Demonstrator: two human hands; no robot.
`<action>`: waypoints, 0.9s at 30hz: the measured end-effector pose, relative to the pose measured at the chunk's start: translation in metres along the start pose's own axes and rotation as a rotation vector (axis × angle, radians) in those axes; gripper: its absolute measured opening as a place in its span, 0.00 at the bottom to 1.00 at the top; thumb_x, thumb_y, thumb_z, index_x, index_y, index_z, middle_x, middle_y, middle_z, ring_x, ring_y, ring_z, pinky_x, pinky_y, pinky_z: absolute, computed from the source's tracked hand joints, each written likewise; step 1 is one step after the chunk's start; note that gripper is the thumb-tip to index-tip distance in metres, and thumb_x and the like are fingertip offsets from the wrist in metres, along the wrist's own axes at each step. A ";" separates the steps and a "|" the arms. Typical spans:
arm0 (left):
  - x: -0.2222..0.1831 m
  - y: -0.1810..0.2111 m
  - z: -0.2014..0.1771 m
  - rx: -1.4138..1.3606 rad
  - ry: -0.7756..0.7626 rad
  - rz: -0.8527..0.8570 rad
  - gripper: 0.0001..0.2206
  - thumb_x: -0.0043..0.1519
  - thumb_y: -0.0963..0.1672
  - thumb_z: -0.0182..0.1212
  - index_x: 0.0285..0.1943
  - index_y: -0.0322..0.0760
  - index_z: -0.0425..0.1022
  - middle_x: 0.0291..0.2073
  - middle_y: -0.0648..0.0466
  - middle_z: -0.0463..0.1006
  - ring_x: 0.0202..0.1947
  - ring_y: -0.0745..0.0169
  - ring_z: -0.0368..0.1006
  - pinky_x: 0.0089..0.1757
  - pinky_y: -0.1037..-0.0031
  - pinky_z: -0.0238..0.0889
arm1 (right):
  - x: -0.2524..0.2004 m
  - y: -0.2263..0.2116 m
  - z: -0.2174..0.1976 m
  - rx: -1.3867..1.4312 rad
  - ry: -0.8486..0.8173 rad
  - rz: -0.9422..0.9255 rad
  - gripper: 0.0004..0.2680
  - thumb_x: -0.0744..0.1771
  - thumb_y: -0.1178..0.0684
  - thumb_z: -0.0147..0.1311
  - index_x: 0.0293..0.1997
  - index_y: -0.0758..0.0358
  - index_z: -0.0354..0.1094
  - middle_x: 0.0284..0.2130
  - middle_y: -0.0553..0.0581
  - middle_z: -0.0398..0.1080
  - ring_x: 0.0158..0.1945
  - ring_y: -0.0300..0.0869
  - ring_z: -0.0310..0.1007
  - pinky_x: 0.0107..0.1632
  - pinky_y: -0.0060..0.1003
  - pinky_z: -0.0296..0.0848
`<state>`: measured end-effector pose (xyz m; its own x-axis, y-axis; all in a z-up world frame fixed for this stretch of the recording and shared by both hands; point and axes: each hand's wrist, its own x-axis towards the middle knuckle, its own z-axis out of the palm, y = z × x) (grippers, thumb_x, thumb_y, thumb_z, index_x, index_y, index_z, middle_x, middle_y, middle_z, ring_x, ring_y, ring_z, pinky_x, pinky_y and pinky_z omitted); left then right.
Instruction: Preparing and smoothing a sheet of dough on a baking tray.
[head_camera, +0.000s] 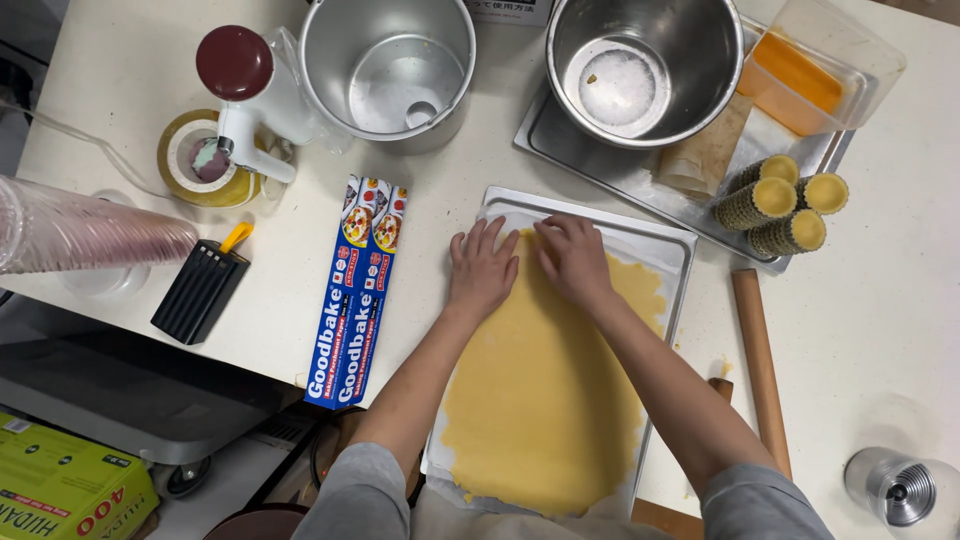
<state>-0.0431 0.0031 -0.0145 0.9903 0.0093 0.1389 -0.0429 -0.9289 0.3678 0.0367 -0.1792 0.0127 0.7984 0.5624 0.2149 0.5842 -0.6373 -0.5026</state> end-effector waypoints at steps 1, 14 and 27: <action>0.000 0.000 0.000 -0.003 -0.002 0.003 0.20 0.65 0.49 0.56 0.67 0.45 0.71 0.69 0.50 0.63 0.71 0.49 0.53 0.64 0.46 0.43 | -0.004 -0.004 -0.001 -0.002 0.000 0.004 0.12 0.66 0.55 0.60 0.55 0.57 0.75 0.50 0.54 0.72 0.54 0.53 0.68 0.58 0.47 0.70; 0.005 -0.008 -0.013 0.133 -0.048 0.119 0.23 0.67 0.50 0.53 0.72 0.50 0.67 0.72 0.49 0.60 0.72 0.47 0.52 0.63 0.41 0.44 | -0.006 -0.024 -0.007 -0.336 -0.213 -0.053 0.24 0.66 0.35 0.54 0.65 0.58 0.63 0.61 0.54 0.64 0.63 0.55 0.60 0.59 0.53 0.60; 0.000 -0.010 0.004 0.134 -0.004 0.126 0.26 0.65 0.52 0.52 0.73 0.46 0.65 0.74 0.48 0.55 0.73 0.48 0.49 0.63 0.41 0.44 | -0.005 -0.013 0.001 -0.311 -0.196 -0.030 0.27 0.67 0.32 0.52 0.68 0.61 0.62 0.62 0.57 0.62 0.63 0.54 0.59 0.61 0.52 0.58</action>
<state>-0.0424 0.0108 -0.0213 0.9787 -0.1116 0.1725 -0.1489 -0.9637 0.2215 0.0248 -0.1734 0.0168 0.7546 0.6546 0.0460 0.6476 -0.7316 -0.2132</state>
